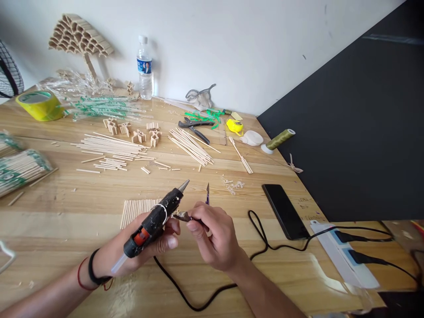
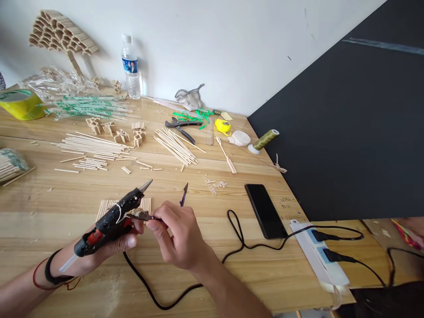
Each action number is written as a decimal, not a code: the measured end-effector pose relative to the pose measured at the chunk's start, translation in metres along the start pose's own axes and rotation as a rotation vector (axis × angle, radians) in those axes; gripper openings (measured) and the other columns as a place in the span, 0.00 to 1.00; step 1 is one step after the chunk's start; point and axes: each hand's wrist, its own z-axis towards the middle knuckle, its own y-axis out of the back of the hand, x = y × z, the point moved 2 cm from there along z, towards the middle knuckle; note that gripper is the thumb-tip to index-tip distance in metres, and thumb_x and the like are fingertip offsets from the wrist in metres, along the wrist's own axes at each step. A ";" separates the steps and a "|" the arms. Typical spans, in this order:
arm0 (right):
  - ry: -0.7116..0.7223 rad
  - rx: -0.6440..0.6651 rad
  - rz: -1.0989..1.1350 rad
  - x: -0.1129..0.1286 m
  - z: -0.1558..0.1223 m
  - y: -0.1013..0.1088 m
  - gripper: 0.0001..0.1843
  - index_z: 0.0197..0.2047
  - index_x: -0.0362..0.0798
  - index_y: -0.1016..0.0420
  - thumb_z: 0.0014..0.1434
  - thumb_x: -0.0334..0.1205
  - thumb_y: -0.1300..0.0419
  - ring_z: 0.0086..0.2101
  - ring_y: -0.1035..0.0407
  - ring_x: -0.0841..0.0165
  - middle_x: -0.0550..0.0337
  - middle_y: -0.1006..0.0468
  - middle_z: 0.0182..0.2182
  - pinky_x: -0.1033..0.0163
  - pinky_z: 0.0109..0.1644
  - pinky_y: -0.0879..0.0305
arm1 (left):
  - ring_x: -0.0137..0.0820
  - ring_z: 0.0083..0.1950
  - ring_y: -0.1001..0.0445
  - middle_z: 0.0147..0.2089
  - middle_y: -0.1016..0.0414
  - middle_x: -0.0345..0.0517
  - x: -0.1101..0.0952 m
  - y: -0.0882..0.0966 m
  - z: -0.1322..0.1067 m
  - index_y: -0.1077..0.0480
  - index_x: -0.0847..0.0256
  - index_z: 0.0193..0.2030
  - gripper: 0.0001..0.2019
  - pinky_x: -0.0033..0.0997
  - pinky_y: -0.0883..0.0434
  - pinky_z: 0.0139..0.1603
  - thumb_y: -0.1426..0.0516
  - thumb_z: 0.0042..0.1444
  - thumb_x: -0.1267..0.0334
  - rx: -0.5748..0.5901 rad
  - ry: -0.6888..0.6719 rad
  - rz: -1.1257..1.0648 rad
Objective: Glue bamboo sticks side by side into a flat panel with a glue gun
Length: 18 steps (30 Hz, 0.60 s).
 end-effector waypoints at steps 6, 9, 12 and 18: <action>0.013 0.024 -0.008 0.000 0.000 -0.002 0.11 0.35 0.49 0.34 0.73 0.34 0.47 0.24 0.42 0.72 0.66 0.35 0.26 0.65 0.30 0.47 | 0.30 0.38 0.37 0.36 0.36 0.38 0.005 -0.005 -0.001 0.32 0.58 0.39 0.12 0.28 0.35 0.41 0.40 0.67 0.53 0.045 0.046 -0.046; 0.000 0.009 -0.058 -0.002 -0.001 -0.003 0.12 0.34 0.49 0.34 0.73 0.35 0.47 0.24 0.43 0.72 0.66 0.37 0.25 0.64 0.29 0.49 | 0.30 0.36 0.39 0.35 0.38 0.38 0.010 -0.004 -0.001 0.34 0.58 0.39 0.14 0.28 0.38 0.39 0.40 0.68 0.50 0.038 0.078 -0.035; -0.005 -0.016 -0.092 -0.003 -0.002 -0.002 0.11 0.35 0.49 0.34 0.72 0.34 0.46 0.24 0.42 0.72 0.66 0.37 0.25 0.64 0.29 0.49 | 0.30 0.37 0.39 0.36 0.38 0.38 0.012 -0.003 -0.001 0.34 0.58 0.39 0.15 0.29 0.37 0.39 0.41 0.68 0.49 0.041 0.081 -0.033; -0.029 -0.027 -0.086 -0.002 -0.001 0.000 0.10 0.35 0.48 0.33 0.71 0.32 0.45 0.24 0.43 0.73 0.67 0.37 0.25 0.64 0.30 0.49 | 0.32 0.39 0.37 0.37 0.36 0.39 0.011 -0.003 -0.004 0.34 0.57 0.39 0.15 0.30 0.36 0.41 0.39 0.66 0.49 0.061 0.083 -0.021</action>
